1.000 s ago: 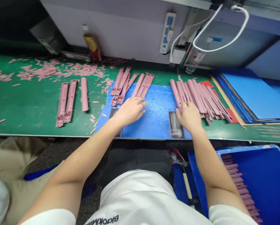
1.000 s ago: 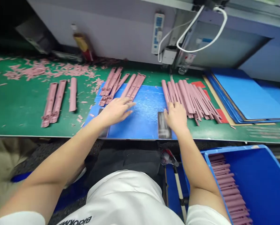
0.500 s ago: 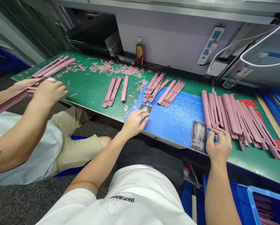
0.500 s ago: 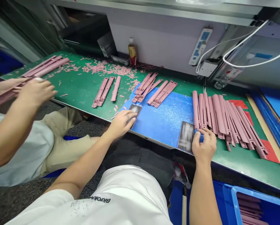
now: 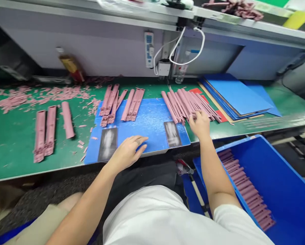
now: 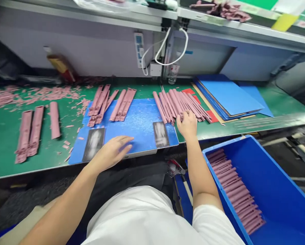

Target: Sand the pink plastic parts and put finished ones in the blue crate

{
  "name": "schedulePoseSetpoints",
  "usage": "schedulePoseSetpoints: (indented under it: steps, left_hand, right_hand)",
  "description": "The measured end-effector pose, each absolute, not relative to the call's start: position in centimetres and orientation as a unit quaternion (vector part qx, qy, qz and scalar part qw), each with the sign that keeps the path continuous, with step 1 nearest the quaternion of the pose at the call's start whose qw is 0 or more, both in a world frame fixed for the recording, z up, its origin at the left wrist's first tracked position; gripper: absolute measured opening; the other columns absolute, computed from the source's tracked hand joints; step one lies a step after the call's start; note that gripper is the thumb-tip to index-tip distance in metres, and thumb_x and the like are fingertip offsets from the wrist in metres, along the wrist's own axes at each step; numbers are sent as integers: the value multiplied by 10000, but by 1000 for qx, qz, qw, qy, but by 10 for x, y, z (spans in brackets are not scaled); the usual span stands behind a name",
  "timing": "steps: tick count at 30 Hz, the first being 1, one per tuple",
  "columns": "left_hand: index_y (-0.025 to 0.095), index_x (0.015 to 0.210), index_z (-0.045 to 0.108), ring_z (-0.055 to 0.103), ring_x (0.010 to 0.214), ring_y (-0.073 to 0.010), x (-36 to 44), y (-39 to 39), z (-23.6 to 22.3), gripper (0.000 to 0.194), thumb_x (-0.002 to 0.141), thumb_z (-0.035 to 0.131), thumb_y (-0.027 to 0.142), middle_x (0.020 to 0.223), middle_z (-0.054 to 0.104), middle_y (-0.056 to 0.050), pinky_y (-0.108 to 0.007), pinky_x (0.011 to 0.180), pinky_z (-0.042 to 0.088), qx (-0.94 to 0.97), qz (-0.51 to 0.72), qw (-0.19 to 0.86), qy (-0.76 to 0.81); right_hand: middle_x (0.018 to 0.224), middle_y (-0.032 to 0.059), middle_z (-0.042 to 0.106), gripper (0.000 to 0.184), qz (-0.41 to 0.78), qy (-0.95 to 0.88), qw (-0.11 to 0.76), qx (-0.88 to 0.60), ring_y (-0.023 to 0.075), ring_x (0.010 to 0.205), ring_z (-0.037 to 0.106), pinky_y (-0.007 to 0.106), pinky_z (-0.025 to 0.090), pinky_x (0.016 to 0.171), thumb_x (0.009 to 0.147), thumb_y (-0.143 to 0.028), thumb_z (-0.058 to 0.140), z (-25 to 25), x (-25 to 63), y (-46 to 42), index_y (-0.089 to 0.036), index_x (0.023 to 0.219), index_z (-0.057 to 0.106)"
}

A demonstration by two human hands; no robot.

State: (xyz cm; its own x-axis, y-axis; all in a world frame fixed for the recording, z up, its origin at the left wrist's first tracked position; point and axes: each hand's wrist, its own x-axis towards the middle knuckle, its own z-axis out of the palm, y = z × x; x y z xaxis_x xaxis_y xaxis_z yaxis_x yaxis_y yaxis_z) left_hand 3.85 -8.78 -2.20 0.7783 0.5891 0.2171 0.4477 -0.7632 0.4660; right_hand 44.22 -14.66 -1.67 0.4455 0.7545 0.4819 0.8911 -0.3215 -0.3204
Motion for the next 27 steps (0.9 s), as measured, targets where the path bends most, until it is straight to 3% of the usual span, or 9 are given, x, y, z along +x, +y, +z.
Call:
schedulePoseSetpoints:
  steps: [5, 9, 13, 15, 18, 21, 24, 27]
  left_hand:
    - [200, 1498, 767, 754, 1358, -365, 53, -47, -16, 484, 1190, 495, 457, 1441, 802, -155, -576, 1200, 623, 935, 182, 167, 254]
    - [163, 1508, 768, 736, 1406, -388, 100, 7, -2, 472, 1145, 523, 340, 1508, 767, -189, -586, 1217, 609, 961, 140, 125, 202]
    - [179, 1559, 739, 612, 1578, -409, 143, 67, 8, 506, 1077, 611, 266, 1647, 681, -194, -612, 1317, 496, 962, 63, 71, 258]
    - [169, 1590, 707, 530, 1646, -428, 139, 93, 4, 537, 1069, 641, 281, 1711, 624, -205, -639, 1347, 434, 951, 19, 44, 304]
    - [156, 1626, 652, 536, 1629, -427, 106, 116, -8, 543, 1109, 575, 302, 1755, 585, -188, -661, 1317, 453, 942, -20, 22, 335]
    - [109, 1540, 684, 618, 1525, -449, 81, 132, -16, 499, 1173, 476, 376, 1648, 679, -207, -719, 1271, 484, 940, 4, 2, 341]
    - [100, 1474, 708, 641, 1477, -465, 104, 149, -13, 548, 1212, 423, 487, 1551, 729, -223, -749, 1257, 489, 949, 54, 4, 310]
    - [132, 1621, 621, 586, 1573, -367, 174, 149, -3, 487, 1180, 487, 287, 1705, 631, -160, -608, 1344, 461, 969, 82, 26, 231]
  right_hand:
    - [1452, 258, 745, 440, -74, -529, 194, -823, 428, 1335, 662, 617, 524, 1193, 1057, -421, 609, 0, 472, -135, -128, 1343, 769]
    - [1493, 225, 739, 388, -61, -595, 234, -766, 394, 1394, 667, 598, 529, 1228, 1099, -392, 585, -7, 452, -132, -162, 1342, 782]
    - [1457, 204, 762, 355, -56, -609, 286, -738, 359, 1369, 708, 578, 555, 1232, 1110, -399, 577, -9, 444, -144, -191, 1293, 799]
    - [1425, 196, 776, 336, -69, -598, 312, -736, 349, 1346, 726, 571, 561, 1233, 1107, -417, 593, -9, 453, -153, -203, 1258, 805]
    - [1359, 186, 797, 308, -86, -562, 327, -755, 350, 1288, 746, 578, 572, 1209, 1088, -424, 614, -11, 480, -163, -213, 1203, 808]
    - [1333, 206, 803, 324, -77, -536, 284, -791, 373, 1280, 739, 584, 561, 1200, 1056, -403, 613, -11, 518, -163, -182, 1185, 813]
    - [1331, 244, 797, 332, -50, -469, 189, -861, 381, 1277, 736, 551, 545, 1177, 1047, -315, 606, 3, 567, -168, -126, 1218, 820]
    - [1161, 300, 795, 245, -17, -349, 110, -930, 384, 1139, 776, 520, 577, 1030, 1055, -229, 652, 30, 606, -175, -66, 1064, 834]
